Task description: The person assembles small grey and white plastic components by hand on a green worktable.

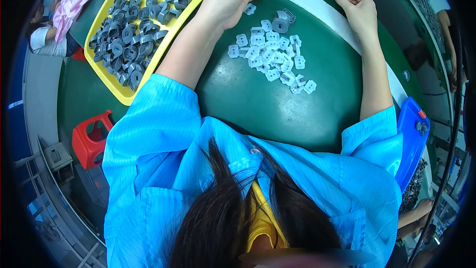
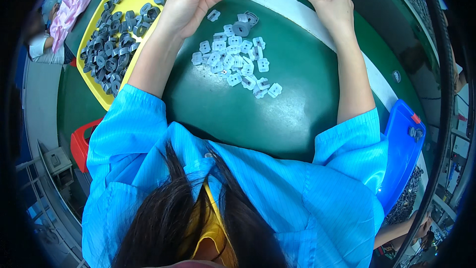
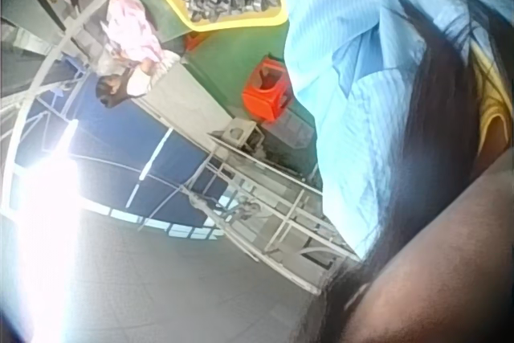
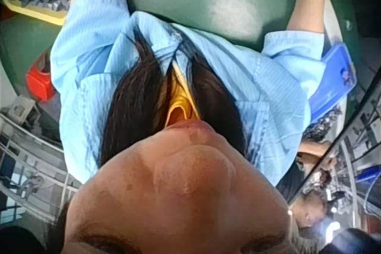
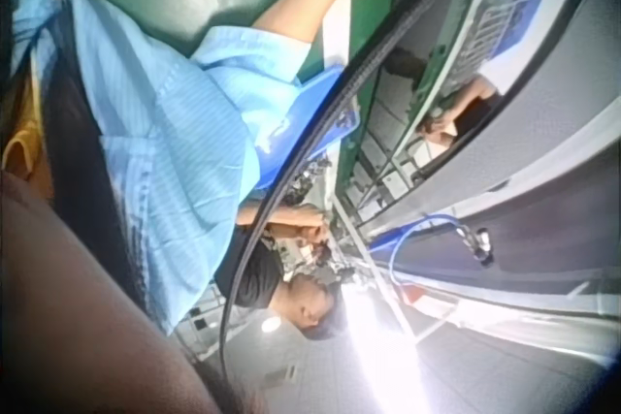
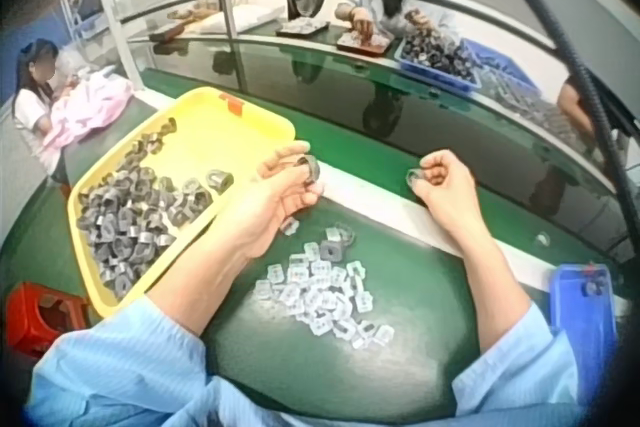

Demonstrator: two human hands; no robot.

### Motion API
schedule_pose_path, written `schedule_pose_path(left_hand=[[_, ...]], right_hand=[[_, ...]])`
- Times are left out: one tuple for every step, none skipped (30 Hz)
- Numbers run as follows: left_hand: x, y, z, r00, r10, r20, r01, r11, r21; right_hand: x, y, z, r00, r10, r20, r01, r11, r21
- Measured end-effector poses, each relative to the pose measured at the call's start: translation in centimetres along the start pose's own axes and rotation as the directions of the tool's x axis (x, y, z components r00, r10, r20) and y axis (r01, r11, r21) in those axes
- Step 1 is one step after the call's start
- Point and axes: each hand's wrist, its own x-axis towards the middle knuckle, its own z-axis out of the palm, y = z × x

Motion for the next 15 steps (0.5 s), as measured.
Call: schedule_pose_path(left_hand=[[-0.1,-0.1,-0.2,0.999,0.035,0.024,-0.037,0.998,0.047],[-0.2,-0.1,-0.3,0.999,0.035,0.020,-0.036,0.998,0.048],[-0.2,-0.1,-0.5,1.000,0.007,0.005,-0.007,0.995,0.099],[-0.2,-0.2,-0.6,1.000,-0.020,-0.010,0.022,0.989,0.149],[-0.1,-0.3,-0.7,1.000,-0.022,-0.008,0.023,0.988,0.150],[-0.1,-0.4,-0.8,0.999,-0.051,0.004,0.050,0.990,0.129],[-0.1,-0.4,-0.8,0.997,-0.076,0.018,0.074,0.991,0.108],[-0.2,0.1,-0.4,0.997,-0.078,0.021,0.075,0.991,0.111],[-0.6,0.8,-0.1,0.996,-0.080,0.041,0.068,0.966,0.249],[-1.0,1.0,0.3,0.994,-0.087,0.062,0.057,0.924,0.379],[-1.1,0.7,0.7,0.994,-0.092,0.065,0.060,0.923,0.380],[-1.0,0.3,1.1,0.998,-0.029,0.051,0.003,0.890,0.456],[-1.1,-0.1,1.5,0.999,0.035,0.038,-0.050,0.846,0.531],[-1.4,-0.3,1.9,0.999,0.031,0.035,-0.045,0.846,0.531],[-1.6,-0.4,2.2,0.990,0.129,0.055,-0.136,0.791,0.597]], right_hand=[[-0.1,-0.4,0.0,0.988,-0.137,-0.076,0.121,0.975,-0.187],[-0.4,-0.9,0.1,0.951,-0.281,-0.125,0.217,0.901,-0.375],[-0.9,-1.5,-0.1,0.961,-0.263,-0.085,0.219,0.914,-0.342],[-1.5,-2.8,-0.3,0.962,-0.261,-0.084,0.219,0.914,-0.341],[-2.0,-3.9,-0.5,0.942,-0.290,0.166,0.323,0.919,-0.225],[-2.7,-4.9,-0.6,0.856,-0.329,0.399,0.391,0.916,-0.084],[-3.6,-6.1,-0.6,0.778,-0.322,0.540,0.395,0.918,-0.021],[-4.6,-7.1,-0.4,0.680,-0.313,0.663,0.385,0.922,0.041],[-5.2,-7.4,0.1,0.624,-0.341,0.704,0.433,0.900,0.051],[-5.7,-7.5,0.5,0.633,-0.300,0.714,0.448,0.894,-0.021],[-5.7,-7.6,0.7,0.630,-0.283,0.723,0.447,0.894,-0.040],[-5.6,-7.7,0.7,0.627,-0.264,0.733,0.446,0.893,-0.059],[-5.6,-8.0,0.6,0.627,-0.262,0.734,0.442,0.895,-0.058],[-5.6,-8.4,0.4,0.637,-0.211,0.741,0.390,0.918,-0.074],[-5.6,-8.6,0.3,0.645,-0.159,0.747,0.338,0.937,-0.092]])
